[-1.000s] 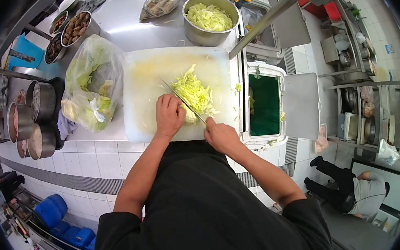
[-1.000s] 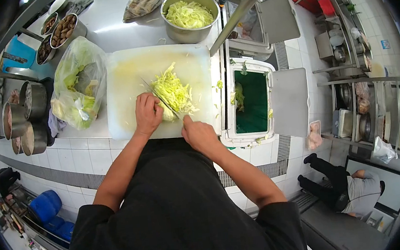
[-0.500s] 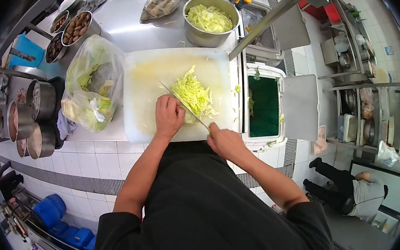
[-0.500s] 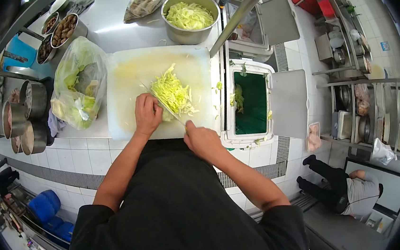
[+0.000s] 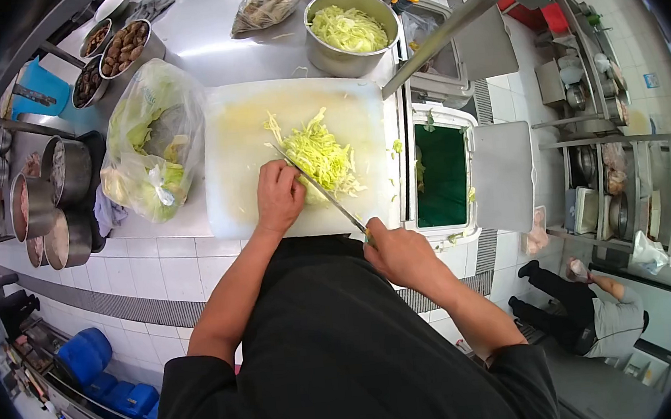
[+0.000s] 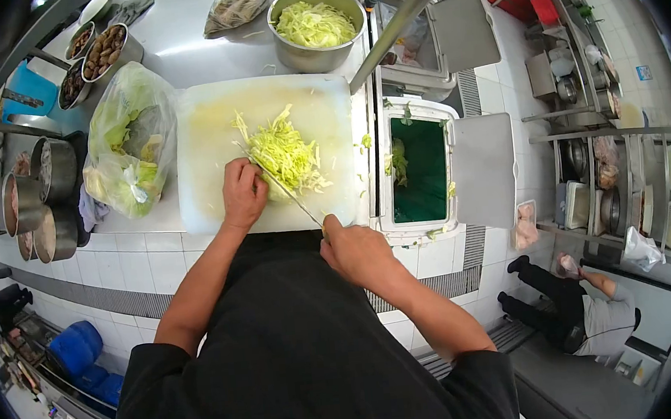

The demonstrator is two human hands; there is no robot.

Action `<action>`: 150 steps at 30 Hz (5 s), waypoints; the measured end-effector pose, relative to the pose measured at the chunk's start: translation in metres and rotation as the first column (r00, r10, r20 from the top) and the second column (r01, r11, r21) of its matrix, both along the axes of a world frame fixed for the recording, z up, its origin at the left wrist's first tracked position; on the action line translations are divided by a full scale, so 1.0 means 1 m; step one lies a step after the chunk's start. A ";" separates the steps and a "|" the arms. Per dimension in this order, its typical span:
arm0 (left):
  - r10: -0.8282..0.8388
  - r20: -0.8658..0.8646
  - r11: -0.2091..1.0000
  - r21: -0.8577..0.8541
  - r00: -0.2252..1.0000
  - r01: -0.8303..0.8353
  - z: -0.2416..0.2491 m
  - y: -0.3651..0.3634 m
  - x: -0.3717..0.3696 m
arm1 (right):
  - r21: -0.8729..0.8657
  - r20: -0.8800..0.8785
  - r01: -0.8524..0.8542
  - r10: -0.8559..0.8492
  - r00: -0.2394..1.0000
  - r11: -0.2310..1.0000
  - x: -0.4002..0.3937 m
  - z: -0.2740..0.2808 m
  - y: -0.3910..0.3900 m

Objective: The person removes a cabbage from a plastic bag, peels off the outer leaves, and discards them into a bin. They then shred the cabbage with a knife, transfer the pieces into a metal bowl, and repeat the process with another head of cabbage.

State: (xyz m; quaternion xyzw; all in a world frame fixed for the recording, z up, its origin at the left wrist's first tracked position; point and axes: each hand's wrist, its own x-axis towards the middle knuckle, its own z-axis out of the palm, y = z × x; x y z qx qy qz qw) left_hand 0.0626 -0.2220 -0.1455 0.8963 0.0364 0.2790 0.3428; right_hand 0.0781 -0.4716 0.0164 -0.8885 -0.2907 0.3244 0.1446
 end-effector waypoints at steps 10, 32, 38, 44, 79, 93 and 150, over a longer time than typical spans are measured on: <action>0.001 0.019 1.000 0.003 1.000 -0.001 -0.001 -0.003 0.004 | 0.134 0.122 -0.009 -0.007 0.992 0.991 0.034 -0.077 0.049; -0.009 0.006 0.997 0.083 1.000 0.008 -0.002 0.000 -0.004 | 0.032 0.026 -0.008 0.007 1.000 0.999 0.011 -0.005 0.019; 0.019 -0.013 1.000 0.009 1.000 -0.019 -0.004 -0.003 -0.004 | 0.070 0.084 0.024 -0.029 0.996 0.997 0.002 -0.080 0.028; -0.076 0.058 0.997 0.008 0.995 0.076 -0.005 0.007 -0.011 | 0.145 0.140 0.014 -0.035 0.990 0.989 0.030 -0.100 0.060; -0.052 0.021 0.999 -0.014 0.998 0.052 -0.009 0.004 -0.023 | 0.233 0.181 -0.040 -0.003 0.983 0.972 0.026 -0.091 0.064; -0.019 0.014 0.999 -0.026 1.000 0.019 -0.006 0.001 -0.023 | 0.185 0.125 0.040 -0.064 0.990 0.982 0.011 -0.114 0.057; -0.083 0.009 0.996 -0.043 0.996 0.084 -0.005 -0.003 -0.030 | 0.192 0.149 -0.020 -0.009 0.989 0.981 0.021 -0.109 0.050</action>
